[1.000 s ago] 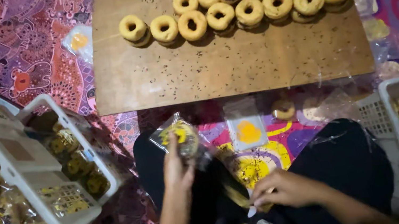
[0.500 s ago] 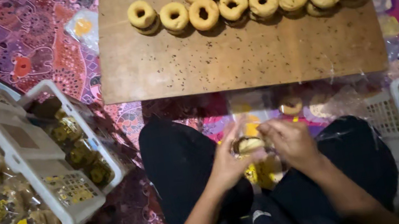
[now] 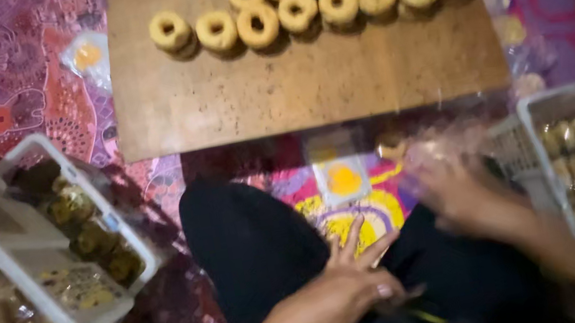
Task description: The person sits on a mat and packages donuts by placing them into clear plastic bags. They pick donuts from a wooden board, insert them into bags, and place the sealed packages into a white plastic crate.
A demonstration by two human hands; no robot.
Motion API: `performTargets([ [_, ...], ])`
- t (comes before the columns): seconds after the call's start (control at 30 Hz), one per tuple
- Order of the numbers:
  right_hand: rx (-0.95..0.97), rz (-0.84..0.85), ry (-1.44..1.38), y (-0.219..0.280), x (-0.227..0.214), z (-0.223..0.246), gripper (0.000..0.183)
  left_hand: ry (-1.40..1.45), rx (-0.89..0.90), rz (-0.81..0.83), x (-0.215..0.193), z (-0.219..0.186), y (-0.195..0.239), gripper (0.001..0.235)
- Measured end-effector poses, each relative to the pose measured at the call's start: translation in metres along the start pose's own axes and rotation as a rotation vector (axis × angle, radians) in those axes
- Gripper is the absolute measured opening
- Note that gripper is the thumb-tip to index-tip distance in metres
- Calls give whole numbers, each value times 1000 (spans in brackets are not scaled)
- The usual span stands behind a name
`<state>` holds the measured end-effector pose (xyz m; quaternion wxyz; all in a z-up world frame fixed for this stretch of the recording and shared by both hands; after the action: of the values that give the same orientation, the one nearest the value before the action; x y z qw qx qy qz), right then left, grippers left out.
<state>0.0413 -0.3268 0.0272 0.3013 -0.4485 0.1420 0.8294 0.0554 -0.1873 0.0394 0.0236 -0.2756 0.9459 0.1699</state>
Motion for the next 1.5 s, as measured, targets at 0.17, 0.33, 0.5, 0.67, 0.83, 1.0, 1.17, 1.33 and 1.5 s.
performTargets([
  [0.17,135,-483,-1076,-14,118,17,17,594,-172,150,19,40,-9,35],
  [0.33,476,-1150,-1481,-47,139,-13,32,536,140,-826,-52,57,43,21],
  [0.5,-38,-863,-697,-127,57,-16,16,-186,171,-1349,-115,72,117,11],
  [0.67,495,-732,-883,-158,169,-54,22,230,-358,-1235,-124,178,147,13],
  [0.83,584,-856,-1481,-90,255,-110,35,294,-570,-788,-82,207,81,37],
  [1.0,976,-1382,-793,118,146,-293,38,-394,-92,-506,-39,130,-90,51],
  [1.17,987,-548,233,71,135,-334,25,-1026,-298,-420,-2,218,-202,34],
  [1.33,755,-416,228,-25,174,-302,19,-876,-166,-593,0,256,-183,51],
  [1.5,211,-570,25,-34,86,-181,19,1013,-496,-288,-36,281,-144,57],
])
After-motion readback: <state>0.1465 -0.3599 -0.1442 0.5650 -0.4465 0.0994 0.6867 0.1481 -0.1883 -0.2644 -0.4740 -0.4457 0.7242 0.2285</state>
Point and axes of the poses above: each hand's wrist, its own y-axis away from the middle knuckle, its own x-axis out of the palm, z = x × y, the point moved 10 cm from there along -y, towards the middle knuckle, and after that the axes turned 13 degrees about -x, right-handed, at the moved point
